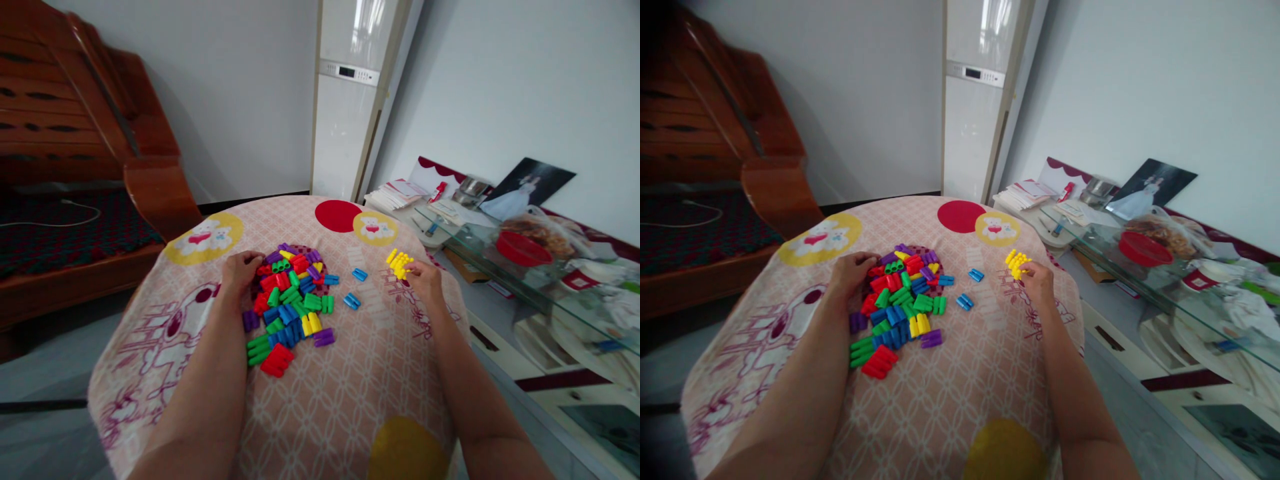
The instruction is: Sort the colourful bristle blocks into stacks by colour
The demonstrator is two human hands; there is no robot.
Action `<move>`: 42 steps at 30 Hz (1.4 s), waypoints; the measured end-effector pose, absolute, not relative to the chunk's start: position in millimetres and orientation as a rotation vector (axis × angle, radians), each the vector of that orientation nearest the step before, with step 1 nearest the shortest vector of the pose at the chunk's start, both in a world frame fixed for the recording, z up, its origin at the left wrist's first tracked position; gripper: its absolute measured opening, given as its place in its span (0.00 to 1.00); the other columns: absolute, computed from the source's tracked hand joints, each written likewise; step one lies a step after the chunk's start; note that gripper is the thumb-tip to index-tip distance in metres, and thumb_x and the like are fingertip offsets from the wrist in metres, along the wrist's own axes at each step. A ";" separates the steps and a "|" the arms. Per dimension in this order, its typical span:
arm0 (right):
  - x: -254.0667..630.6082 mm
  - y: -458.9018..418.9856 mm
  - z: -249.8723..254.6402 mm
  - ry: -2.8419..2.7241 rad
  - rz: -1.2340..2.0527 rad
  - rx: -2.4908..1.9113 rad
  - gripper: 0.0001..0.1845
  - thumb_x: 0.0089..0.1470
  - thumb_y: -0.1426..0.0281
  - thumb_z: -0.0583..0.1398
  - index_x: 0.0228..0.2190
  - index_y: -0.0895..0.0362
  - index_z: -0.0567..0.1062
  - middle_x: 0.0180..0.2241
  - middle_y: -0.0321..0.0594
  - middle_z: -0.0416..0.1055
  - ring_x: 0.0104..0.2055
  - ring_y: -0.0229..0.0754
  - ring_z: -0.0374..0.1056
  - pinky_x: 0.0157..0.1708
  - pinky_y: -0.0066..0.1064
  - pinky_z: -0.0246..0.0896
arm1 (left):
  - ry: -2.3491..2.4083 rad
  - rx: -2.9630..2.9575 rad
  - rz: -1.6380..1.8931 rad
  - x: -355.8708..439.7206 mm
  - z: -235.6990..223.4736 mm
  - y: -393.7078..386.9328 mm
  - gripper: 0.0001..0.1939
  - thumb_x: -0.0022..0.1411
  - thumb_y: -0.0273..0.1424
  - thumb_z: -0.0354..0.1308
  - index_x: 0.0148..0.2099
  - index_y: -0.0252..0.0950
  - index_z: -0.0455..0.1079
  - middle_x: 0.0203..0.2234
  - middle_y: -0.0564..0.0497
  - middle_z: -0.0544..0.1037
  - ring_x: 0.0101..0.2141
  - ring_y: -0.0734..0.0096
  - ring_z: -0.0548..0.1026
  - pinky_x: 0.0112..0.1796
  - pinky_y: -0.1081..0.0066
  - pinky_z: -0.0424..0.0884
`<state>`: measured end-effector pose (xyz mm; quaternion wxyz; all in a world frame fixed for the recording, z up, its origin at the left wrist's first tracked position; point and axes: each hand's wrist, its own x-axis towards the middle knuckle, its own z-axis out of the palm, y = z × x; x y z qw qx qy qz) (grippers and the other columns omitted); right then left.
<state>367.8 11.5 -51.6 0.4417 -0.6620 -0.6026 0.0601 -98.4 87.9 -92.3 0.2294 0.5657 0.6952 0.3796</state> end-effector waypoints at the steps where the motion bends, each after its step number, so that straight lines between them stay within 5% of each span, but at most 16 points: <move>1: 369.9 12.4 -53.5 -1.497 0.151 -1.653 0.14 0.37 0.67 0.56 0.25 0.57 0.79 0.27 0.42 0.78 0.28 0.44 0.72 0.32 0.34 0.67 | 1.911 1.557 1.050 -98.4 -92.1 87.5 0.19 0.56 0.37 0.56 0.45 0.36 0.80 0.36 0.47 0.84 0.35 0.63 0.79 0.34 0.72 0.71; 15: 355.0 12.7 -58.0 -1.457 -0.146 -1.784 0.15 0.49 0.70 0.55 0.34 0.59 0.79 0.36 0.48 0.79 0.34 0.45 0.72 0.41 0.35 0.67 | 1.963 1.631 0.984 -97.8 -86.3 85.4 0.19 0.57 0.38 0.55 0.46 0.37 0.80 0.38 0.46 0.84 0.39 0.61 0.79 0.40 0.70 0.71; 20: 290.0 16.0 -43.3 -1.811 0.033 -1.599 0.13 0.55 0.71 0.55 0.35 0.57 0.80 0.35 0.44 0.78 0.37 0.43 0.72 0.43 0.31 0.65 | 1.948 1.604 1.005 -96.5 -86.0 83.5 0.20 0.57 0.38 0.55 0.46 0.37 0.80 0.38 0.47 0.84 0.38 0.62 0.79 0.38 0.71 0.71; 28: 185.9 49.7 -51.5 -2.293 0.297 -1.387 0.21 0.55 0.79 0.56 0.50 0.61 0.75 0.48 0.49 0.74 0.51 0.44 0.68 0.54 0.33 0.59 | 1.937 1.624 0.988 -98.1 -86.5 84.8 0.21 0.57 0.38 0.54 0.47 0.36 0.80 0.39 0.45 0.83 0.40 0.60 0.79 0.39 0.70 0.71; 37: 163.1 47.2 -52.3 -2.503 0.255 -1.398 0.09 0.59 0.74 0.56 0.38 0.60 0.76 0.41 0.48 0.74 0.44 0.45 0.68 0.47 0.33 0.61 | 1.942 1.629 0.974 -97.0 -81.3 84.0 0.18 0.57 0.36 0.55 0.45 0.37 0.80 0.39 0.46 0.84 0.40 0.60 0.79 0.41 0.69 0.70; 42: 184.5 34.9 -46.5 -2.387 0.069 -1.524 0.13 0.64 0.70 0.53 0.36 0.59 0.77 0.40 0.48 0.75 0.44 0.44 0.68 0.46 0.31 0.59 | 1.948 1.631 0.975 -97.5 -83.0 84.8 0.19 0.57 0.36 0.54 0.46 0.37 0.80 0.39 0.47 0.84 0.40 0.60 0.79 0.41 0.70 0.71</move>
